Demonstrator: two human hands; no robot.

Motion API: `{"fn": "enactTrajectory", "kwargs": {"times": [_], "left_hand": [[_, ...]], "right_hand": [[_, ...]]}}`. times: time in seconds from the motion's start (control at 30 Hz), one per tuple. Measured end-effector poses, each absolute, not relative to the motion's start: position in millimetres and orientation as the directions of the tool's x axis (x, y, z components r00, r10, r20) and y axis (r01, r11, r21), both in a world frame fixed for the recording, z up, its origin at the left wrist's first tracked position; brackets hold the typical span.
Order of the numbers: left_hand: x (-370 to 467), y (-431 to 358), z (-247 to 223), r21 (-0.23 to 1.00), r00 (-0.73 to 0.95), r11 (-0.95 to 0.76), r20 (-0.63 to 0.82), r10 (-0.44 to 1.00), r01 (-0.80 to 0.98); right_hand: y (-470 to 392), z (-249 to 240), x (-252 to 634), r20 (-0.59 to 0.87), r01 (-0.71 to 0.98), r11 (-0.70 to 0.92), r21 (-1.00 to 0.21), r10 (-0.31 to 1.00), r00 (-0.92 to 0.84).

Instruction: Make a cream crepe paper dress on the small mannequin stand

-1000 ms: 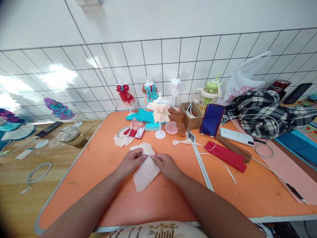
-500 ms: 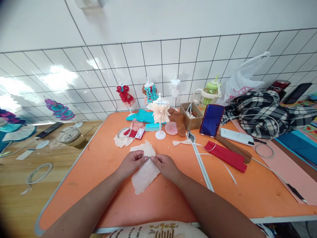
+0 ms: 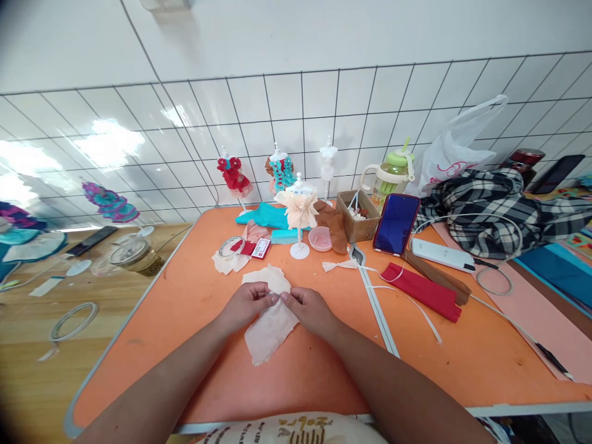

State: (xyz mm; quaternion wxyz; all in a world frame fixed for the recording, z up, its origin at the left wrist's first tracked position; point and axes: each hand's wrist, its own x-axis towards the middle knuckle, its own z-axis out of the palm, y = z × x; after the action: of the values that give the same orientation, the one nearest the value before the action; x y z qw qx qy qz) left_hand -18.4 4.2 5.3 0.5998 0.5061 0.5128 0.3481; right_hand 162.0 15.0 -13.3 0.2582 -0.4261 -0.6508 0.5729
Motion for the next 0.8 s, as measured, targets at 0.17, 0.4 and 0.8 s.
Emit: {"fn": "enactTrajectory", "kwargs": {"times": [0.17,0.4,0.8], "left_hand": [[-18.8,4.2,3.6,0.961,0.195,0.267,-0.277,0.941,0.079],[-21.1,5.0,8.3,0.968,0.246,0.231,-0.248,0.937,0.099],[-19.0,3.6,3.3,0.963,0.284,0.230,-0.261,0.923,0.138]], "right_hand": [[17.3,-16.5,162.7,-0.124,0.257,0.009,-0.966,0.860,-0.496],[17.0,-11.1,164.4,-0.145,0.269,-0.012,-0.963,0.867,-0.477],[17.8,-16.6,162.0,-0.089,0.350,0.102,-0.931,0.867,-0.490]]}}
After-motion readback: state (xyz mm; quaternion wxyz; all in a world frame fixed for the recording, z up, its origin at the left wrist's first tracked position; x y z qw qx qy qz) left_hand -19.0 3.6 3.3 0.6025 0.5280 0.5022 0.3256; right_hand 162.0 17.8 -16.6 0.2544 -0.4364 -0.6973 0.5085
